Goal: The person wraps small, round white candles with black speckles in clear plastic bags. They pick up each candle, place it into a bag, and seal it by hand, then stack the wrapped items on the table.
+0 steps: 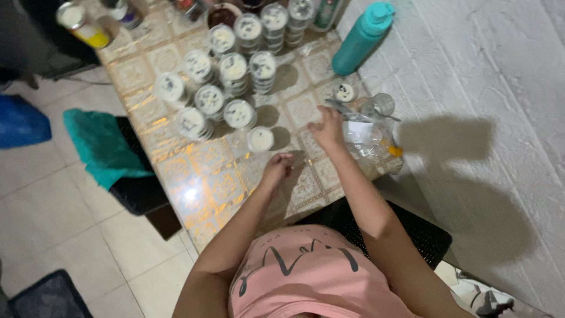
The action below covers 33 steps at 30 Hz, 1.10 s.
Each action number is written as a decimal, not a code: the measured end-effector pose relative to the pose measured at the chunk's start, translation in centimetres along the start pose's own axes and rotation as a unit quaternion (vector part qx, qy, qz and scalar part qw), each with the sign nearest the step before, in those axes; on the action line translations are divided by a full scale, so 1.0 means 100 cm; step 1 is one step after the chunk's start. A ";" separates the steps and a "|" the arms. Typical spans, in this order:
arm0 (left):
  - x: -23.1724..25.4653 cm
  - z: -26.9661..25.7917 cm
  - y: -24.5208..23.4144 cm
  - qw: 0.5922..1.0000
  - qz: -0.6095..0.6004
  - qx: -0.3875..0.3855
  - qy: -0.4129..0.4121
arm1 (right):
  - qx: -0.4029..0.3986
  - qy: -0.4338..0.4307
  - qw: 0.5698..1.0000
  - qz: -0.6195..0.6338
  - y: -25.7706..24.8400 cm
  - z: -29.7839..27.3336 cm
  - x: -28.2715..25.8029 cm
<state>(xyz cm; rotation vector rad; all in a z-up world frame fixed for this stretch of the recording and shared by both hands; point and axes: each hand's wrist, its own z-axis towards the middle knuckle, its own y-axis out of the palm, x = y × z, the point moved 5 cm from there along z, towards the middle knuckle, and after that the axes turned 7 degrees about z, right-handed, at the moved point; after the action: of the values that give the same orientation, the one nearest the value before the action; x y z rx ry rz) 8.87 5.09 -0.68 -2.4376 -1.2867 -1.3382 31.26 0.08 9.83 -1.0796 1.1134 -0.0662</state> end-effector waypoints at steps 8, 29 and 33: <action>-0.022 0.069 0.039 0.999 0.009 -0.039 0.016 | 0.156 0.107 0.982 -0.026 -0.028 0.067 0.066; -0.034 0.048 0.015 0.994 0.101 -0.002 0.037 | -0.045 0.077 0.992 -0.090 -0.024 0.035 -0.005; -0.040 0.025 0.004 0.994 0.108 0.027 0.015 | -0.175 -0.018 0.982 -0.075 -0.013 -0.038 -0.045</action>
<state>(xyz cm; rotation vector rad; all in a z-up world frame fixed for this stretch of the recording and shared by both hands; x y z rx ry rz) 9.77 3.33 -5.02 -2.4273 -1.0048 -1.2608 26.78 -0.76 13.80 -1.4734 1.0326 0.0319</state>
